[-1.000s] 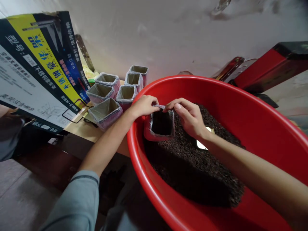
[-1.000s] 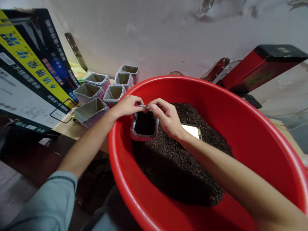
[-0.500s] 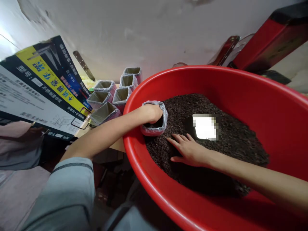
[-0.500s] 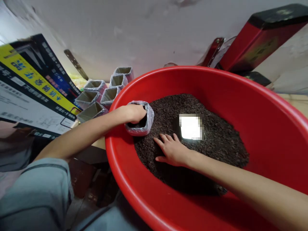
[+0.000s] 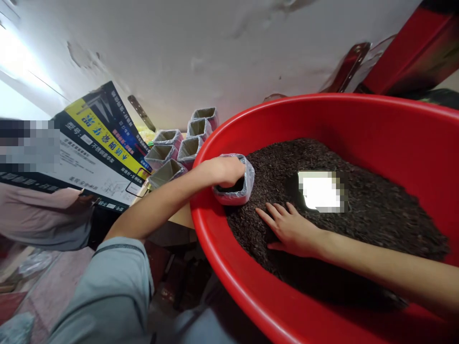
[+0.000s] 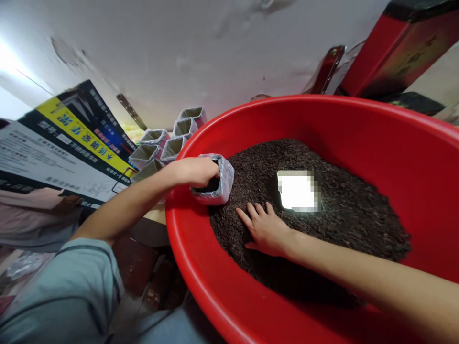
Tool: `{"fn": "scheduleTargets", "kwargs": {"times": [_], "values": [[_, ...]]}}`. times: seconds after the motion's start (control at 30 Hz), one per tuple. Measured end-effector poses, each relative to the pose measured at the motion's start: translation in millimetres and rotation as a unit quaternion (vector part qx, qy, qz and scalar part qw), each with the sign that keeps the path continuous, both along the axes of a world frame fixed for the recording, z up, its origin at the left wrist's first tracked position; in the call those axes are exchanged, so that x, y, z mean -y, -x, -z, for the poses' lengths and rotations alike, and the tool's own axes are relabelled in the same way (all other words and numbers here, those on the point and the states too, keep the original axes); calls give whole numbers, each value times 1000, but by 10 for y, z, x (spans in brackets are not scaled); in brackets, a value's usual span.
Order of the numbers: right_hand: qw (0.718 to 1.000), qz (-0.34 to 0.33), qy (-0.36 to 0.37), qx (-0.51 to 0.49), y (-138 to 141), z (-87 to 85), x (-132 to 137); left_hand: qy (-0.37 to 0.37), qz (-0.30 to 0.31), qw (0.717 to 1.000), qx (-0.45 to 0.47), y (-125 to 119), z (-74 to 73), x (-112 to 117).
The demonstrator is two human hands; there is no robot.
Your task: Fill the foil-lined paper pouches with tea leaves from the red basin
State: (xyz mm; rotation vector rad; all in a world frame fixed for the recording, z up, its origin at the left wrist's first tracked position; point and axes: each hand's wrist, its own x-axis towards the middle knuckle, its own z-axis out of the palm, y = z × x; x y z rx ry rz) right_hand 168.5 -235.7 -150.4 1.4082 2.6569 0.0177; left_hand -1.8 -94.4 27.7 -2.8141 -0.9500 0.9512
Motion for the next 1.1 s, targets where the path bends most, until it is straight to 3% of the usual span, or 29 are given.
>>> {"fn": "scheduleTargets", "kwargs": {"times": [0.07, 0.2, 0.33, 0.5, 0.7, 0.77, 0.87, 1.03, 1.1], "values": [[1000, -3, -14, -8, -18, 48, 0, -15, -3, 1000, 13, 40, 48, 14], [1000, -5, -26, -7, -31, 99, -2, 4, 54, 999, 4, 125, 250, 14], [1000, -6, -7, 12, -10, 73, -11, 10, 20, 1000, -12, 168, 361, -68], [1000, -2, -1, 17, 26, -32, -37, -8, 74, 996, 55, 213, 316, -113], [999, -22, 5, 41, 46, -185, -100, -36, 32, 997, 61, 273, 302, -128], [999, -19, 11, 47, 55, -217, -110, -12, 43, 997, 70, 279, 292, -177], [998, -14, 21, 49, 64, -241, -109, 48, 63, 994, 80, 250, 304, -213], [998, -3, 34, 44, 53, -226, -97, -42, 55, 992, 103, 212, 336, -179], [999, -4, 33, 36, 42, -205, -95, 2, 54, 991, 124, 271, 246, -232]]}}
